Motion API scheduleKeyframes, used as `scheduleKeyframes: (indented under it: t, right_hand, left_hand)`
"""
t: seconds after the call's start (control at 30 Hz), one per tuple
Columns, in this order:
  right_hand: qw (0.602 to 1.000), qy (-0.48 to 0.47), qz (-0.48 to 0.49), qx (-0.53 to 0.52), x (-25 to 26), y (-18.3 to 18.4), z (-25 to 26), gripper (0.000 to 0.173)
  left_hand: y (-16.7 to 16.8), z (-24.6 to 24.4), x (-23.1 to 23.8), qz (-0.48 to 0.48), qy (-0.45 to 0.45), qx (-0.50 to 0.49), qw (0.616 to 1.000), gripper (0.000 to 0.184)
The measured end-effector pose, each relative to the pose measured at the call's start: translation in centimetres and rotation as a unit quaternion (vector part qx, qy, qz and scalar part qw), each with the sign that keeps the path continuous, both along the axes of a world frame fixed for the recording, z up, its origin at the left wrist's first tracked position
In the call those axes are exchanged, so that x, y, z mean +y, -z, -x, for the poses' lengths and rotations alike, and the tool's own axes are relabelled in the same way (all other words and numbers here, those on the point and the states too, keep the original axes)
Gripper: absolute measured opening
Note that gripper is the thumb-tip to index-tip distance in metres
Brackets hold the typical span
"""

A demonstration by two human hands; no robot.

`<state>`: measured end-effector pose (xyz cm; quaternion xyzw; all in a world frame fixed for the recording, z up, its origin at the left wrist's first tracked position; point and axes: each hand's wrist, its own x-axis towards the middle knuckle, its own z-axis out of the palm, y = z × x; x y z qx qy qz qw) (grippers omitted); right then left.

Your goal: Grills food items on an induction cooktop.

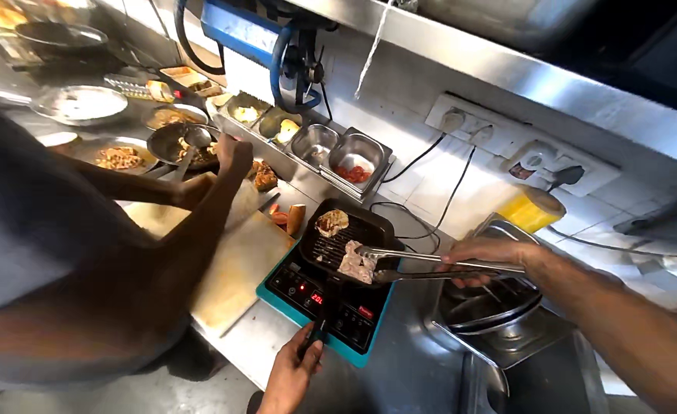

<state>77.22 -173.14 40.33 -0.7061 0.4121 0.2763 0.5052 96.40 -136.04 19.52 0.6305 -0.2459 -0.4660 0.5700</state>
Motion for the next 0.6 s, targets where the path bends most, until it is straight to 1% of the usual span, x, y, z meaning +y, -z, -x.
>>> scheduleKeyframes:
  t: [0.13,0.17,0.2,0.23,0.27,0.3,0.37,0.4,0.43,0.47,0.5,0.53,0.6]
  right_hand:
    - [0.999,-0.001,-0.003,-0.052,1.1,1.9,2.9,0.041]
    - [0.998,-0.010,0.026,-0.055,1.7,1.9,3.5,0.038]
    - [0.995,-0.034,0.087,-0.045,2.6,1.3,3.6,0.032]
    - [0.982,-0.072,0.174,-0.019,3.6,0.3,3.4,0.030]
    - [0.955,-0.121,0.269,0.013,4.5,-0.6,3.1,0.037]
    - [0.920,-0.174,0.349,0.025,5.3,-1.2,2.8,0.047]
    - [0.834,-0.285,0.472,0.026,5.9,-1.6,2.3,0.056]
    - [0.785,-0.333,0.522,0.016,5.7,-1.5,2.3,0.057]
    - [0.736,-0.373,0.565,-0.007,5.2,-1.4,2.2,0.053]
    - [0.695,-0.403,0.595,-0.031,4.7,-1.4,1.9,0.049]
    - [0.665,-0.425,0.612,-0.049,4.2,-1.5,1.5,0.046]
    - [0.646,-0.440,0.620,-0.061,3.9,-1.6,0.9,0.046]
    - [0.628,-0.462,0.623,-0.061,3.8,-1.9,0.0,0.047]
  left_hand:
    - [0.2,-0.3,0.1,0.006,-0.008,-0.010,1.000,0.046]
    - [0.2,-0.4,0.2,0.009,-0.016,-0.014,1.000,0.045]
    - [0.3,-0.5,0.2,0.014,-0.027,-0.019,0.999,0.044]
    - [0.4,-0.7,0.2,0.014,-0.037,-0.028,0.999,0.043]
    - [0.5,-0.9,0.2,0.009,-0.046,-0.036,0.998,0.042]
    - [0.4,-1.1,0.2,0.005,-0.054,-0.042,0.998,0.041]
    - [0.4,-1.6,0.3,0.002,-0.065,-0.047,0.997,0.039]
    - [0.4,-1.9,0.3,0.003,-0.070,-0.048,0.996,0.038]
    - [0.5,-2.1,0.3,0.005,-0.074,-0.050,0.996,0.038]
    - [0.5,-2.3,0.3,0.006,-0.079,-0.055,0.995,0.037]
    - [0.5,-2.5,0.3,0.008,-0.084,-0.060,0.995,0.037]
    - [0.5,-2.6,0.4,0.009,-0.088,-0.067,0.994,0.037]
    - [0.5,-2.8,0.4,0.008,-0.092,-0.072,0.993,0.037]
